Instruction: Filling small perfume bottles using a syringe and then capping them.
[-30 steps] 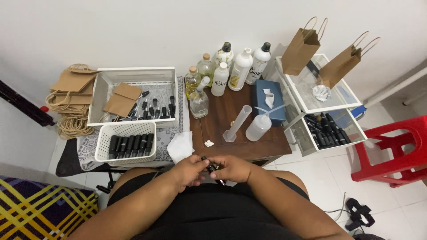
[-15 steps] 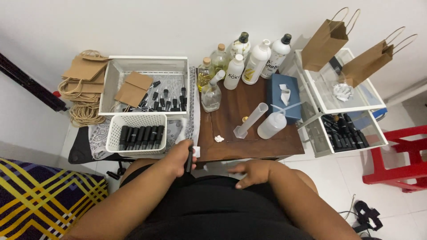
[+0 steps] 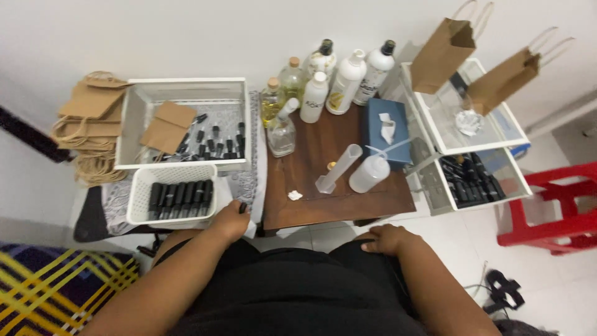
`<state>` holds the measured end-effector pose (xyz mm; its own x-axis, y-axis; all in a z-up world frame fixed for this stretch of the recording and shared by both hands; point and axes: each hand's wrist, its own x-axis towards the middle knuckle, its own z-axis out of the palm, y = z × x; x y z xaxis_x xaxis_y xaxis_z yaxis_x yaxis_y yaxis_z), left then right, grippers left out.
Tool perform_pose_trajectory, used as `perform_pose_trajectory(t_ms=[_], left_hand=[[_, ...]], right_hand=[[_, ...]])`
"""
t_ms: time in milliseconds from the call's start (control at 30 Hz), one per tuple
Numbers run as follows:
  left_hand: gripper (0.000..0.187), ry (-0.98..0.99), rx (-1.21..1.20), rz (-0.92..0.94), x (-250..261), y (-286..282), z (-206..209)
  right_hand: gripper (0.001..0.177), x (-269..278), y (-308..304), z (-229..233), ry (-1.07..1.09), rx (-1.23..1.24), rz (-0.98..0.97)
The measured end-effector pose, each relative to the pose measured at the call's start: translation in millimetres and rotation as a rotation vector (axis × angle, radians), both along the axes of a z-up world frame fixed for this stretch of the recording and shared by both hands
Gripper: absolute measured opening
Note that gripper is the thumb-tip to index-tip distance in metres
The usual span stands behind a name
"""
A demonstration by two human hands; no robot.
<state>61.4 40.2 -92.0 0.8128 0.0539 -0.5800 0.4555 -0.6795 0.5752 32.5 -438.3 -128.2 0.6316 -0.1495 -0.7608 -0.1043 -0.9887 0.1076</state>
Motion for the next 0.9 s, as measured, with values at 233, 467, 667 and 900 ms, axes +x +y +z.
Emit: perform_pose_trajectory(t_ms=[233,467,667,900], left_hand=[[0.057,0.027,0.127,-0.112,-12,-22,97],[0.051,0.0,0.009,0.077,5,-5,8],[0.039,-0.006,0.02,0.233,20,-31,-3],[0.018,-0.484,-0.143,0.3,53,-15,34]], right_hand=[[0.051,-2,68,151,-0.094,0.159,-0.11],[0.052,21,26,71,-0.355,0.148,-0.352],[0.058,23,24,95,-0.369,0.17,-0.446],[0.057,46,4,20,-0.325,0.141,-0.301]])
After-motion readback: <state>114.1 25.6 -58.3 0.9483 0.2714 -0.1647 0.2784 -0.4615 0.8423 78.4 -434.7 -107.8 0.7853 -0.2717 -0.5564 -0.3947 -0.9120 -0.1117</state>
